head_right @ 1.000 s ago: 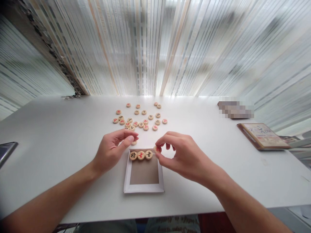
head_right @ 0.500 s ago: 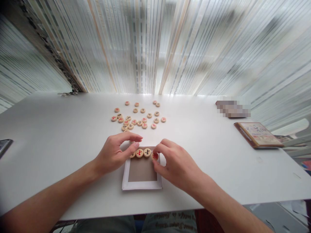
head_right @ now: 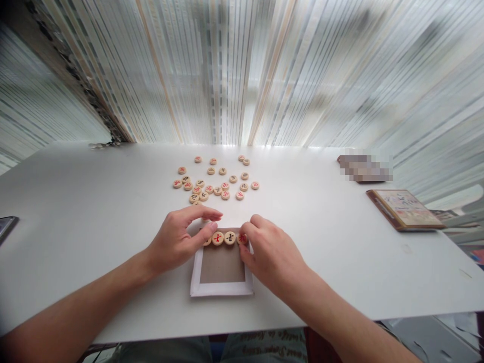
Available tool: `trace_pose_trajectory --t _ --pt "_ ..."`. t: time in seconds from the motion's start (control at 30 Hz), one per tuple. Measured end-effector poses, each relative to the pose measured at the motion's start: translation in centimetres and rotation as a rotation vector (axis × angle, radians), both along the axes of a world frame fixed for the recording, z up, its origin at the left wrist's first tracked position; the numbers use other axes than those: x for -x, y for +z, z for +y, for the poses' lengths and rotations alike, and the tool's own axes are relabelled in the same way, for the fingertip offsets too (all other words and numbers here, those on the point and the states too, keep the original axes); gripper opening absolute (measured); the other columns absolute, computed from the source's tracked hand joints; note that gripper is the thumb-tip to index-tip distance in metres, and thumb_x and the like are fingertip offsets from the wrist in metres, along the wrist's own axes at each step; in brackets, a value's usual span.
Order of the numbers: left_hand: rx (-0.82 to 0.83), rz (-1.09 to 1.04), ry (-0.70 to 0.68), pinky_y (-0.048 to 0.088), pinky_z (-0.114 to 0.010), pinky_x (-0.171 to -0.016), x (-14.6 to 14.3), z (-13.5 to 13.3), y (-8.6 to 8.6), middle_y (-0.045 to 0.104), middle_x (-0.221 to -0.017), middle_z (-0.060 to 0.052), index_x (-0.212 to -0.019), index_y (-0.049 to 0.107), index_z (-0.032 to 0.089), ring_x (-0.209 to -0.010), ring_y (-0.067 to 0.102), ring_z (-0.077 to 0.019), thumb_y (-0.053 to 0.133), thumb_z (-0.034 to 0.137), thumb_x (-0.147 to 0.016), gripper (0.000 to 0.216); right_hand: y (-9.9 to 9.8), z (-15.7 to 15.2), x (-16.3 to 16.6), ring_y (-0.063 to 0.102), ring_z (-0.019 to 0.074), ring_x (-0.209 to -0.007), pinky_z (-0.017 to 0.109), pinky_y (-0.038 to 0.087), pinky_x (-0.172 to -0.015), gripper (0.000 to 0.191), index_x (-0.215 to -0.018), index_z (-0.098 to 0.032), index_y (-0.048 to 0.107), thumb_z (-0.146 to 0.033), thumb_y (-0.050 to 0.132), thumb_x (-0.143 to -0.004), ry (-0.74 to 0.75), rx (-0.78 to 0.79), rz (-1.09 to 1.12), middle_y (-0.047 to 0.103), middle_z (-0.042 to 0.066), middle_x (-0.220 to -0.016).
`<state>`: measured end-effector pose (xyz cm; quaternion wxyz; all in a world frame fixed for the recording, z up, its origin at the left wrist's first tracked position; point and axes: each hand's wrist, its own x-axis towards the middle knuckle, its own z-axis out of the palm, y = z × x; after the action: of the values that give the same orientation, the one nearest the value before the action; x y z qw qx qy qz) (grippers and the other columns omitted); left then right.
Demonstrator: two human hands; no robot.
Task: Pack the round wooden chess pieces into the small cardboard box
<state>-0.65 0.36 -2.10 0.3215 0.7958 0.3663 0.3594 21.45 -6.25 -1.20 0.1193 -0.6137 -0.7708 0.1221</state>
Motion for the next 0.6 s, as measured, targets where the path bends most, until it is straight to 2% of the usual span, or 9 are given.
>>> trace_pose_trajectory --t 0.37,0.47,0.6 --pt "-0.068 0.001 0.002 0.063 -0.033 -0.086 0.0 0.1 -0.3 0.085 -0.101 -0.007 -0.107 0.081 0.017 -0.093 0.08 -0.022 0.066 0.025 -0.096 0.02 -0.1 0.4 0.1 0.065 0.0208 -0.074 0.033 0.046 -0.069 0.011 -0.094 -0.018 0.077 -0.015 0.066 -0.095 -0.028 0.017 -0.011 0.069 0.007 -0.092" --pt "-0.074 0.001 0.006 0.064 -0.032 -0.084 0.0 0.2 -0.3 0.085 -0.101 -0.007 -0.106 0.081 0.017 -0.092 0.08 -0.0216 0.066 0.024 -0.095 0.019 0.0 0.3 -0.1 0.065 0.0206 -0.074 0.033 0.047 -0.069 0.009 -0.093 -0.019 0.076 -0.013 0.069 -0.092 -0.023 0.026 0.012 0.069 0.006 -0.092" --pt "-0.084 -0.014 0.022 0.063 -0.032 -0.085 0.0 0.3 -0.1 0.086 -0.101 -0.006 -0.106 0.081 0.018 -0.094 0.081 -0.022 0.066 0.024 -0.096 0.019 0.2 0.2 -1.0 0.063 0.018 -0.068 0.031 0.046 -0.064 0.008 -0.095 -0.02 0.076 -0.016 0.072 -0.09 0.01 -0.042 0.092 0.069 0.004 -0.088"
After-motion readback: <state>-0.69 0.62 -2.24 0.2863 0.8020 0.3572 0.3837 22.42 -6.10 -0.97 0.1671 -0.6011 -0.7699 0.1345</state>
